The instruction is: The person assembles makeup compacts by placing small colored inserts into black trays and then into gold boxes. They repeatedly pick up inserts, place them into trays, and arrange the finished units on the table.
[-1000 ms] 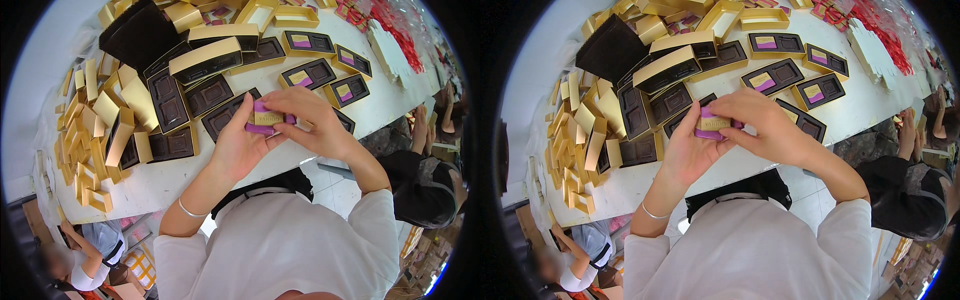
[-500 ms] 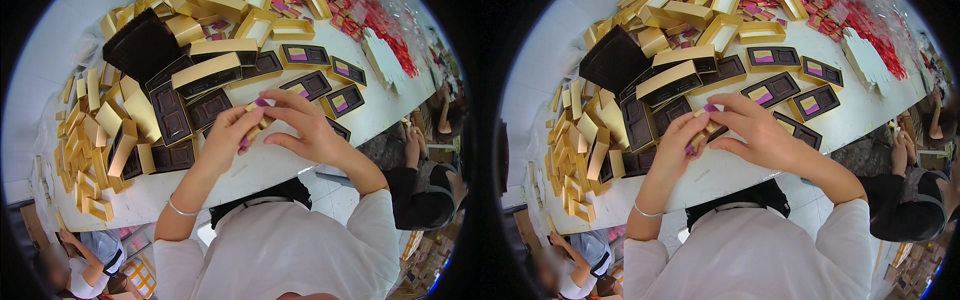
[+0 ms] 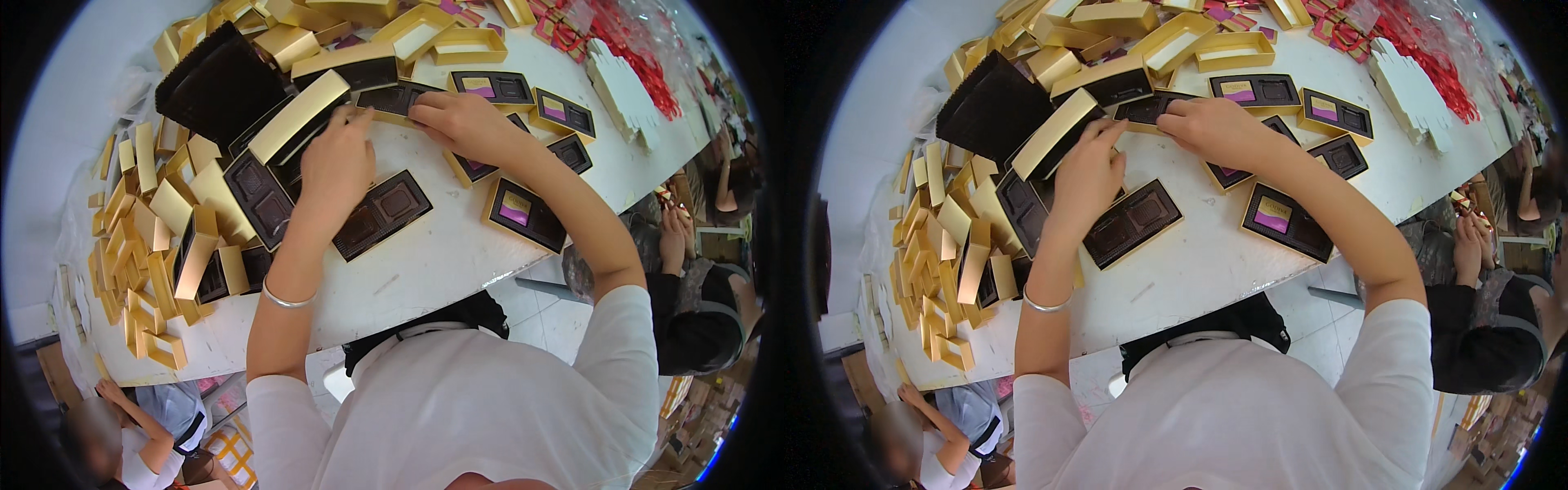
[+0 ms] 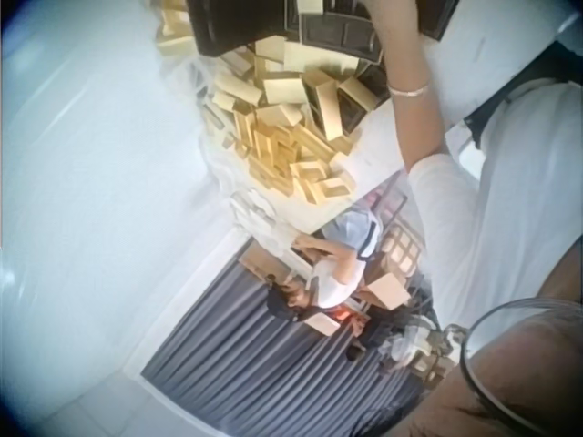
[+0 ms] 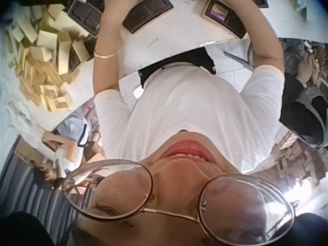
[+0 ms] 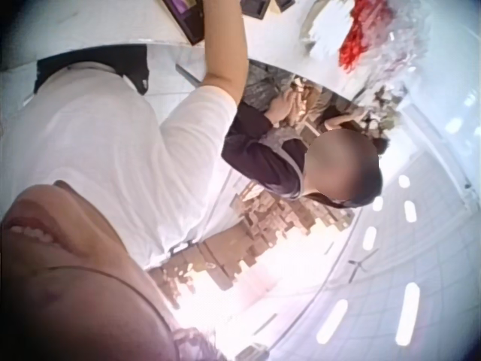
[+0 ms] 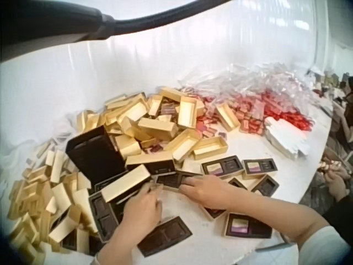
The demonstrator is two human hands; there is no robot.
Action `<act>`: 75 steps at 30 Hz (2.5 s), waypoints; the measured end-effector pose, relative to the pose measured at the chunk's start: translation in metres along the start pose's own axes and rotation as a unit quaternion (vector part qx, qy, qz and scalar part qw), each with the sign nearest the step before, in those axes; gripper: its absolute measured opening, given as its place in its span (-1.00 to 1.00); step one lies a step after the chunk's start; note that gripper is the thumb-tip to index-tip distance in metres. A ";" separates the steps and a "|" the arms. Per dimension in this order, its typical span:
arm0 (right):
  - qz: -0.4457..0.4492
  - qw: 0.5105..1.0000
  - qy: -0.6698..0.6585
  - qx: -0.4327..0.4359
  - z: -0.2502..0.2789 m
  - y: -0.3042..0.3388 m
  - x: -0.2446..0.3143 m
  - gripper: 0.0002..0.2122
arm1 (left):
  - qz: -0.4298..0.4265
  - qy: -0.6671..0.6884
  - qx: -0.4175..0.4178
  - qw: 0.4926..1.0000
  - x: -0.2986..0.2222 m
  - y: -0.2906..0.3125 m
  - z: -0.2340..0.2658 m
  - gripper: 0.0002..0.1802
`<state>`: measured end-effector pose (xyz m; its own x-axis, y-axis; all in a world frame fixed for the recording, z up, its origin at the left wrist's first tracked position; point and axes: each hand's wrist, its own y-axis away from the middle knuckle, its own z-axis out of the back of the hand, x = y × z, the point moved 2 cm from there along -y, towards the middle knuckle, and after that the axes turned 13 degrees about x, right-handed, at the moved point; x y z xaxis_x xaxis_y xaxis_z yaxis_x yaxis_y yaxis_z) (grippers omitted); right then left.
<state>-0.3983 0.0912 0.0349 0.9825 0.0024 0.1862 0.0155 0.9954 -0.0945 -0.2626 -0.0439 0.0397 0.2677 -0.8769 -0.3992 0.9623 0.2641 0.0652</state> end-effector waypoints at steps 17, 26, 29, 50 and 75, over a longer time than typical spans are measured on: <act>0.026 0.999 -0.024 -0.005 0.000 -0.001 0.010 -0.76 | -0.007 0.089 0.070 0.994 -0.009 -0.001 0.002 -0.55; -0.078 0.931 -0.344 0.093 -0.007 -0.021 -0.017 -0.82 | -0.032 0.088 0.125 0.988 -0.003 -0.007 0.001 -0.46; -0.116 0.928 -0.326 0.137 -0.001 -0.029 -0.010 -0.89 | -0.046 0.136 0.108 0.984 0.001 -0.009 0.003 -0.48; 0.068 0.967 -0.190 -0.158 0.015 0.023 0.131 -0.68 | -0.031 0.694 -0.069 0.716 -0.024 0.120 0.009 -0.51; 0.000 0.964 -0.266 0.005 -0.018 0.017 0.119 -0.82 | 0.041 0.133 0.030 0.990 -0.005 0.131 0.013 -0.78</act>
<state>-0.2782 0.1065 0.0379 0.7479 0.0475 0.6621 0.0119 0.9963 -0.0849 -0.1373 -0.0103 0.0626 0.3307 -0.7145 -0.6166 0.9410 0.2993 0.1578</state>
